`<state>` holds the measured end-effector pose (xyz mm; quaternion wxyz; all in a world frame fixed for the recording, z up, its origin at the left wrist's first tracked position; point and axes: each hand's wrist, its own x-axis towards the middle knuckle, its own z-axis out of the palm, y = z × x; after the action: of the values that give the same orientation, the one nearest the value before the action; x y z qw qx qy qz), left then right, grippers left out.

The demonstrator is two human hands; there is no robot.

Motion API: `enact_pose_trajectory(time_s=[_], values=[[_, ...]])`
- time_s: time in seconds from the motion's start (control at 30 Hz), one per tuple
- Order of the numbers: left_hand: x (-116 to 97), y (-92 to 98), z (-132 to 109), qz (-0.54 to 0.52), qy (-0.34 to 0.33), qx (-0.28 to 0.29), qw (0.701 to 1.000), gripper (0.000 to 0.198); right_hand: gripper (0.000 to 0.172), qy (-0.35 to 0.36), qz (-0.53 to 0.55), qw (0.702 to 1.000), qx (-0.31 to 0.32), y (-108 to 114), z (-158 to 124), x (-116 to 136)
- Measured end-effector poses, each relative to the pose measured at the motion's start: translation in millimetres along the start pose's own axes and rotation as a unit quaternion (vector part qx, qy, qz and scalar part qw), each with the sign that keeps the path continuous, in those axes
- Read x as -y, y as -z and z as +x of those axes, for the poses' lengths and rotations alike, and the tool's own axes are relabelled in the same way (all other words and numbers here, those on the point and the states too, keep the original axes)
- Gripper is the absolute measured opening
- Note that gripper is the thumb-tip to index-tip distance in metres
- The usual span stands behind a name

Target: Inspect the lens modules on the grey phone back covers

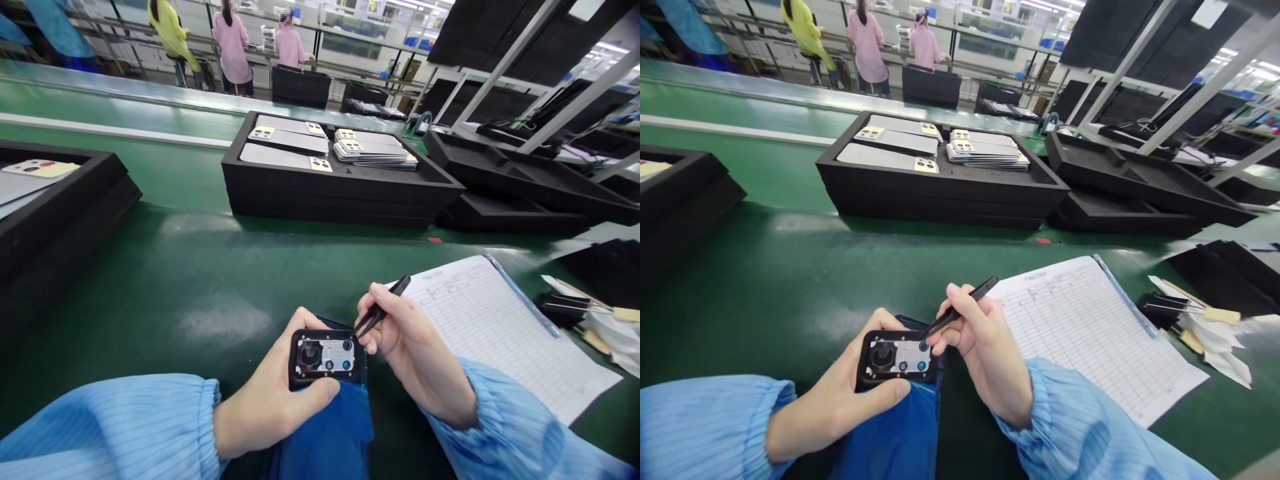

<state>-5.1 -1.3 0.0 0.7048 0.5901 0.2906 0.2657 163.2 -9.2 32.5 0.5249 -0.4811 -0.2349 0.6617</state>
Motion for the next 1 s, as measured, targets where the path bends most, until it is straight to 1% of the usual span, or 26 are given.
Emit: enact_pose_trajectory(time_s=[0.23, 0.37, 0.47, 0.57, 0.63, 0.73, 0.8, 0.87, 0.93, 1.0], values=[[-1.4, 0.0, -1.3, 0.001, 0.007, 0.0, 1.0, 0.022, 0.025, 0.009, -0.006, 1.0, 0.008, -1.7, -1.1, 1.1], [-0.8, 0.0, -1.4, 0.003, 0.011, -0.004, 1.0, 0.022, 0.024, 0.024, -0.018, 0.999, 0.026, -0.1, -1.6, -0.1], [-0.8, 0.2, -0.8, -0.005, 0.007, -0.004, 1.0, 0.022, 0.021, 0.065, -0.033, 0.996, 0.058, 2.6, -3.5, -1.6], [-1.5, 0.0, -0.3, -0.029, 0.004, 0.002, 1.0, 0.023, 0.017, 0.133, -0.063, 0.985, 0.088, 5.2, -7.2, -3.0], [-1.7, -0.4, -0.8, -0.037, 0.001, 0.009, 0.999, 0.023, 0.014, 0.174, -0.096, 0.976, 0.092, 5.9, -10.5, -4.4], [-1.4, -1.7, -3.7, -0.021, -0.012, 0.005, 1.0, 0.023, 0.011, 0.24, -0.163, 0.954, 0.079, 5.1, -15.9, -7.0], [-1.2, -2.6, -5.8, -0.012, -0.024, -0.001, 1.0, 0.023, 0.01, 0.304, -0.227, 0.923, 0.07, 4.3, -19.2, -8.0], [-1.3, -3.3, -6.9, -0.007, -0.04, -0.004, 0.999, 0.024, 0.01, 0.361, -0.291, 0.884, 0.064, 4.3, -22.2, -7.6], [-1.8, -3.7, -6.7, -0.008, -0.053, -0.009, 0.999, 0.024, 0.009, 0.393, -0.34, 0.851, 0.068, 5.5, -24.8, -6.3], [-2.7, -3.8, -5.9, -0.02, -0.056, -0.012, 0.998, 0.025, 0.01, 0.403, -0.372, 0.833, 0.08, 7.2, -27.0, -5.0]])
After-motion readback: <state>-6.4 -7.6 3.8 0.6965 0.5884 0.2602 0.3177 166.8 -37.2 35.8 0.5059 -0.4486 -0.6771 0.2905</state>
